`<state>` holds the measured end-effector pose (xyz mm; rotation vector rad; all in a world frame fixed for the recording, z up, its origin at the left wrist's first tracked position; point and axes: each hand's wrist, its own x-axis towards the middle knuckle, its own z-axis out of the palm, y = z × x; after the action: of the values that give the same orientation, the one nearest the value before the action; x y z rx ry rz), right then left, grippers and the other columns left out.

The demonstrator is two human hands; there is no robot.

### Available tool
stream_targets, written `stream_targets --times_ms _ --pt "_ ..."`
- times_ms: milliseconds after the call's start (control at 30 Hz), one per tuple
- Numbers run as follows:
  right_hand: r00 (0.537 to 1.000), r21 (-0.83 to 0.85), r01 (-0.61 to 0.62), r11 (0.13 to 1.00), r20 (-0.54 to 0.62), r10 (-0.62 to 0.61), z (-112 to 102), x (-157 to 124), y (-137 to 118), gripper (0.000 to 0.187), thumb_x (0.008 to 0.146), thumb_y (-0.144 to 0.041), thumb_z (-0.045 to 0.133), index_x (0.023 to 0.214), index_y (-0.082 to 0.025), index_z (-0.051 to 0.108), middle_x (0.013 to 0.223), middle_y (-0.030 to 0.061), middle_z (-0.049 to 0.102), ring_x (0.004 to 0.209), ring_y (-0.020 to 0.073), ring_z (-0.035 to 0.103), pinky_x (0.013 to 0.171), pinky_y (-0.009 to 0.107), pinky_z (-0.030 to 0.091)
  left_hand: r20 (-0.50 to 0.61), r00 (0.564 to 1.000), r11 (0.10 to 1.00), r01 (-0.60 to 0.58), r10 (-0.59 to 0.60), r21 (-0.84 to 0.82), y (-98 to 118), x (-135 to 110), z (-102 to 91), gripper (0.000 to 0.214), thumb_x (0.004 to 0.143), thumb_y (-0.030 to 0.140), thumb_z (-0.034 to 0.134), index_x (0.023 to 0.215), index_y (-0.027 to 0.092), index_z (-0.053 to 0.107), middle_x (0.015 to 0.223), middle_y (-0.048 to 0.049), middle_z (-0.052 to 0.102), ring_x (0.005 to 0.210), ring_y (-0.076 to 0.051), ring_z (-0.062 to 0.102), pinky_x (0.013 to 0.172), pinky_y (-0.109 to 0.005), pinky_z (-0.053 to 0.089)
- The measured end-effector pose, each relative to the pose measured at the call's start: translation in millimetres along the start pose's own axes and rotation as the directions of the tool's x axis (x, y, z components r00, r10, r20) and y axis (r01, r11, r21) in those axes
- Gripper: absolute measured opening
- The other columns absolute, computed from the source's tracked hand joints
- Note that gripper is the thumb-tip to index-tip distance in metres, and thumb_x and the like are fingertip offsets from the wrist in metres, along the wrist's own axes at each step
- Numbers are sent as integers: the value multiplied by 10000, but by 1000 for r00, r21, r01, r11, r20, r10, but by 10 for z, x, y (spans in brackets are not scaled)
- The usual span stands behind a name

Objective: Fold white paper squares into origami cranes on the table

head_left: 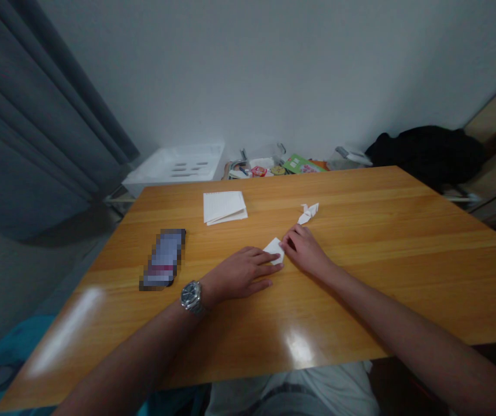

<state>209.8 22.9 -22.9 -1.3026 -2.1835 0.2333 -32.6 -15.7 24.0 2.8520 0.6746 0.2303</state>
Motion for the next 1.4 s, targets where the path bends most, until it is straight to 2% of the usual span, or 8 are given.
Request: stream_targets --times_ms 200,467,600,767,933,1400 --pt "1000 1 -14 1000 23 14 -15 -2 -14 131 962 -245 579 859 -180 628 950 86 582 941 248 537 887 386 446 -21 1000 1000 8 -8 -23 11 4 3 476 998 412 502 1445 246 500 1468 -99 534 1253 -272 539 1082 -441 397" --pt "997 107 47 993 56 -53 -90 -30 63 84 928 -279 630 900 -202 610 972 70 564 957 236 536 883 371 455 -46 998 998 37 -40 -51 23 -4 10 514 987 437 522 1461 242 480 1480 -89 529 1248 -271 546 1081 -431 397" --pt "990 117 76 990 108 -89 -143 -65 77 173 892 -329 684 983 -204 605 1038 82 553 1016 252 524 931 398 449 -50 998 998 37 -40 -58 27 -9 6 501 991 441 514 1455 254 489 1495 -79 514 1243 -270 546 1064 -425 405" --pt "991 94 36 995 123 -48 -136 -71 82 178 898 -341 676 993 -208 605 1054 85 547 1026 260 515 943 417 438 -47 997 997 56 -58 -46 34 -10 2 498 987 448 525 1443 247 506 1443 -93 551 1230 -273 548 1057 -424 412" --pt "995 131 0 991 96 -13 -93 -31 116 65 915 -273 646 926 -210 632 987 66 555 977 242 527 906 387 441 -32 998 998 46 -47 -35 33 -5 -9 493 991 435 520 1445 242 501 1476 -84 528 1246 -279 534 1071 -431 402" --pt "997 7 22 1000 78 -22 -48 -17 39 97 975 -223 526 928 -202 609 965 82 558 898 240 524 834 359 432 -44 999 999 21 -22 -25 11 3 16 477 988 426 522 1435 260 507 1481 -81 531 1248 -268 547 1070 -439 406"
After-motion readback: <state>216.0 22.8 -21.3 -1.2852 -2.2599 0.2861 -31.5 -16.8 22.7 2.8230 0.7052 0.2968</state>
